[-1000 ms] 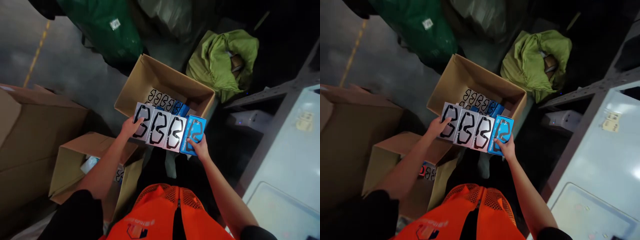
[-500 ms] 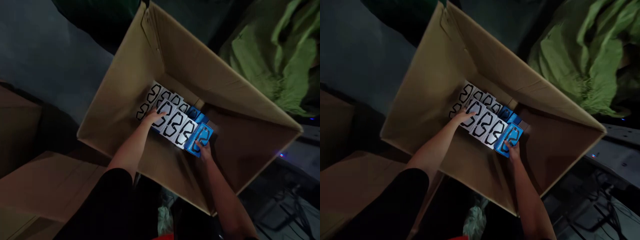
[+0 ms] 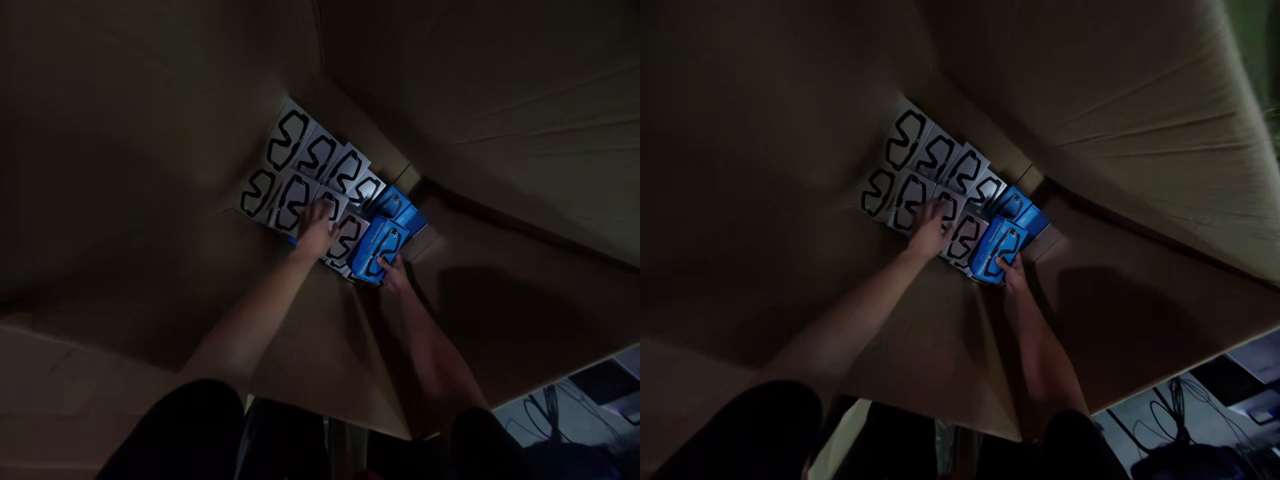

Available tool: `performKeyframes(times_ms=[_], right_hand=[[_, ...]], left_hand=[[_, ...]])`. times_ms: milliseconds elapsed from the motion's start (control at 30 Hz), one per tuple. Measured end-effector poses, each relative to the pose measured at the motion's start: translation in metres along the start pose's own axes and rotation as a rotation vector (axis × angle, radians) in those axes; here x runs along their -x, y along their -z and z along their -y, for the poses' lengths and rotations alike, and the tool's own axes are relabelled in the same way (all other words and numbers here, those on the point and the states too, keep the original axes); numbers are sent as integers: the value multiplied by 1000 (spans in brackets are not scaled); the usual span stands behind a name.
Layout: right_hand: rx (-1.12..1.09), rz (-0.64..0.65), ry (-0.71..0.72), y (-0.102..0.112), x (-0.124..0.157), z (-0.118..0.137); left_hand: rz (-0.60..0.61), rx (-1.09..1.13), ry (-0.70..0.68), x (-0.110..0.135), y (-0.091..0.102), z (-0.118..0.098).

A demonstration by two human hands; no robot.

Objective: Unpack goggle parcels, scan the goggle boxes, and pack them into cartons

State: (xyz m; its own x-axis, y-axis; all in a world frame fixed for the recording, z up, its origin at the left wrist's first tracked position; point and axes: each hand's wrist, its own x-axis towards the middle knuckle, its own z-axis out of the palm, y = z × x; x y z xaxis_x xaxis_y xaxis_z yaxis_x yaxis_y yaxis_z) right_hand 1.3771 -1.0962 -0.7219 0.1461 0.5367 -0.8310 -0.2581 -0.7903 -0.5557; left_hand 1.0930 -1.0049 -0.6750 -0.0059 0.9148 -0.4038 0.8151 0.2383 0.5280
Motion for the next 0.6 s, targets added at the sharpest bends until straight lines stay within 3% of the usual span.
performKeyframes(times_ms=[100,167,267,333,400,500,600], right_hand=[[-33,55,-32,5,14,27],[-23,99,-47,11,22,51],[32,163,-6,9,21,94],[85,199,52,-9,10,124],[150,238,110,-42,-7,153],[223,325,230,-104,-34,181],[320,323,340,-138,-48,172]], left_hand=[[263,110,-108,34,-27,-57],[346,204,-77,56,-41,-83],[332,392,5,72,-43,-108],[244,490,55,61,-28,-114],[134,538,114,28,2,-110],[51,546,222,-60,71,-86],[116,407,385,-162,141,-48]])
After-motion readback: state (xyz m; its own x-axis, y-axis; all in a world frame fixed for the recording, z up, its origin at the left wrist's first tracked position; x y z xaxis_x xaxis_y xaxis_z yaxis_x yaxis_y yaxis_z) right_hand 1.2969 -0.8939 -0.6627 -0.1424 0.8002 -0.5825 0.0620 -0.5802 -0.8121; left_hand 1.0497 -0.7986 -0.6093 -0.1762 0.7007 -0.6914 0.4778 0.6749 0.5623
